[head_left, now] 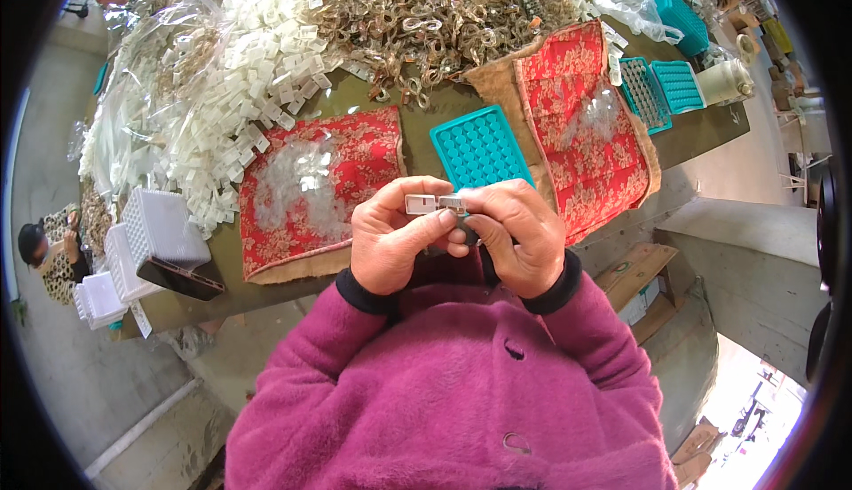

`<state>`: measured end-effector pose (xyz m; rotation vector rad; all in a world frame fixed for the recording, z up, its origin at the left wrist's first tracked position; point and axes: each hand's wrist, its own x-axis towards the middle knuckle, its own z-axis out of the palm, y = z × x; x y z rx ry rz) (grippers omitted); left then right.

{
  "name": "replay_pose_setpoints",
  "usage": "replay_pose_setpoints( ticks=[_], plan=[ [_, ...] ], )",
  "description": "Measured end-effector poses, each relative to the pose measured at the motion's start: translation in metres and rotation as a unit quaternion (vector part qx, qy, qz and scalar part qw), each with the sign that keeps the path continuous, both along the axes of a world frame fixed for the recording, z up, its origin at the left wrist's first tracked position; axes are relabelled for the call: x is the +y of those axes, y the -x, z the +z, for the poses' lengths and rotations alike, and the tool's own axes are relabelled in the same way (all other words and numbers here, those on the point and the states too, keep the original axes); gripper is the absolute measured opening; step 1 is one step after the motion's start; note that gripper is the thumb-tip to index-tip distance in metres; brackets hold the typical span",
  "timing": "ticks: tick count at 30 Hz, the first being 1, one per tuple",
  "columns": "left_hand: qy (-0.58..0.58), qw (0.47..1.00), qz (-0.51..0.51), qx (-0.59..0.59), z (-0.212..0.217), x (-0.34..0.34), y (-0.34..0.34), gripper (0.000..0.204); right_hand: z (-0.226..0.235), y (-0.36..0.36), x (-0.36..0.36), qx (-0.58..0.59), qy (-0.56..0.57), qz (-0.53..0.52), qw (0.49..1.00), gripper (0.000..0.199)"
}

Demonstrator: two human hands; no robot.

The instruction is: The person repeatedly picks small white plastic pieces and metal rings from a table, then joins them together by hand. The assembled keyrings are placed into a blue tray on the table.

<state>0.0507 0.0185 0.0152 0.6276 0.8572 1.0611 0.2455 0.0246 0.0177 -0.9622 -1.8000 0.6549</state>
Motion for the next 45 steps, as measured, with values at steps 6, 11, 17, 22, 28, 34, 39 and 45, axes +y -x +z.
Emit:
replay_pose_setpoints(
  ticks=[6,11,17,22,28,34,39,45],
  plan=[
    [-0.018,0.999,0.012,0.05,0.0,-0.002,-0.003,0.031,-0.003,-0.002,-0.005,-0.021,0.042,-0.028,0.999,0.02],
    [-0.241,0.938,0.044,0.244,0.001,-0.005,-0.009,0.03,-0.004,0.0,-0.007,-0.003,0.101,-0.026,0.995,0.015],
    [-0.455,0.783,0.062,0.42,-0.007,-0.003,-0.002,0.039,-0.004,-0.002,-0.008,-0.006,0.145,-0.015,0.989,0.013],
    [-0.311,0.906,0.01,0.286,-0.012,-0.017,0.004,0.032,-0.002,-0.008,-0.013,0.11,0.371,0.047,0.921,0.012],
    [0.016,0.992,-0.024,-0.12,-0.023,-0.024,-0.001,0.032,-0.005,-0.012,-0.016,0.255,0.511,0.106,0.814,0.017],
    [0.07,0.968,-0.07,-0.232,-0.03,-0.023,-0.004,0.03,-0.005,-0.016,-0.028,0.282,0.495,0.095,0.817,0.015],
    [0.075,0.988,-0.02,-0.134,-0.029,-0.017,0.017,0.026,-0.016,-0.042,-0.022,-0.082,0.051,-0.101,0.99,0.024],
    [0.062,0.993,0.013,-0.104,-0.041,-0.005,0.037,0.028,-0.045,-0.07,-0.007,-0.219,-0.08,-0.07,0.97,0.019]
  ],
)
